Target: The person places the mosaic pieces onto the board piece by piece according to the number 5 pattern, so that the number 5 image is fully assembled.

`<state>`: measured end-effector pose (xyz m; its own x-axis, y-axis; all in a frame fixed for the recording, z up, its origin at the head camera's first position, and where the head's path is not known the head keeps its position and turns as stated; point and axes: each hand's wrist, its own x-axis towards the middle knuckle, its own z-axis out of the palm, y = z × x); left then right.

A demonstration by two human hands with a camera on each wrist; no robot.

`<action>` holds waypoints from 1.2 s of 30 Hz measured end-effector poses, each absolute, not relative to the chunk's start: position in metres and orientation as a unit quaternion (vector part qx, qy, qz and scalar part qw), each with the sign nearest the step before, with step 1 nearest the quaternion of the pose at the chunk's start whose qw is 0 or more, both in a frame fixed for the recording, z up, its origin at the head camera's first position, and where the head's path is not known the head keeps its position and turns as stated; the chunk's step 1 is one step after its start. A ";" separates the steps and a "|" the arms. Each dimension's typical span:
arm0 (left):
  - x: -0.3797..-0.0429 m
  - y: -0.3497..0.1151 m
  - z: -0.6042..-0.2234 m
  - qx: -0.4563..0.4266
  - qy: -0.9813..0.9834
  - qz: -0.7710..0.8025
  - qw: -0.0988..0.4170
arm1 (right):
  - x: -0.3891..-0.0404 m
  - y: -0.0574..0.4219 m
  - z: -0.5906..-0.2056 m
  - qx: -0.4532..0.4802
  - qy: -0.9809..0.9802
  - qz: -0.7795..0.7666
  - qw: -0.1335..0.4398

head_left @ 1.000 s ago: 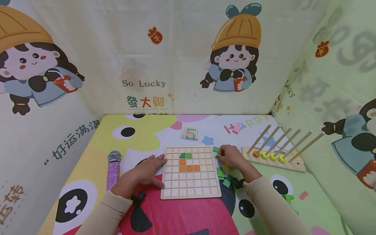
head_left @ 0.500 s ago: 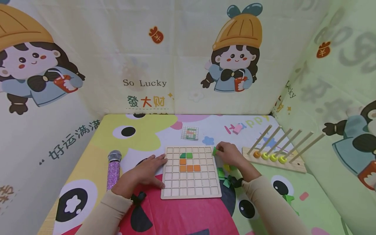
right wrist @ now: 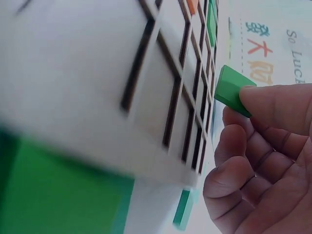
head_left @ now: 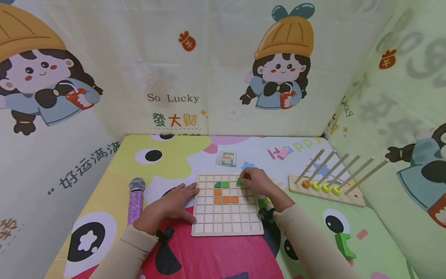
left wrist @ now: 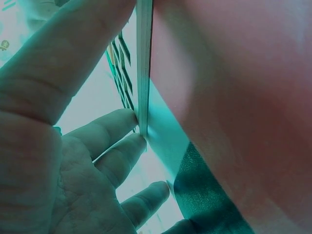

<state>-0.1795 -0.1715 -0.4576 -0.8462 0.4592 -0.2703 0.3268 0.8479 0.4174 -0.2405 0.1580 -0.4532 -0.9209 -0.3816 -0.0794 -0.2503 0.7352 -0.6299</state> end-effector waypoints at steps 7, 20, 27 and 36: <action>-0.179 -0.170 -0.459 0.204 0.946 0.176 0.180 | -0.247 0.142 -0.454 -0.188 0.925 -0.313 0.110; -0.177 -0.169 -0.457 0.200 0.946 0.180 0.181 | -0.249 0.128 -0.459 -0.173 0.936 -0.280 0.126; -0.177 -0.169 -0.456 0.200 0.945 0.182 0.182 | -0.246 0.121 -0.458 -0.179 0.950 -0.230 0.108; -0.177 -0.171 -0.458 0.210 0.943 0.185 0.182 | -0.239 0.128 -0.454 -0.178 0.945 -0.254 0.102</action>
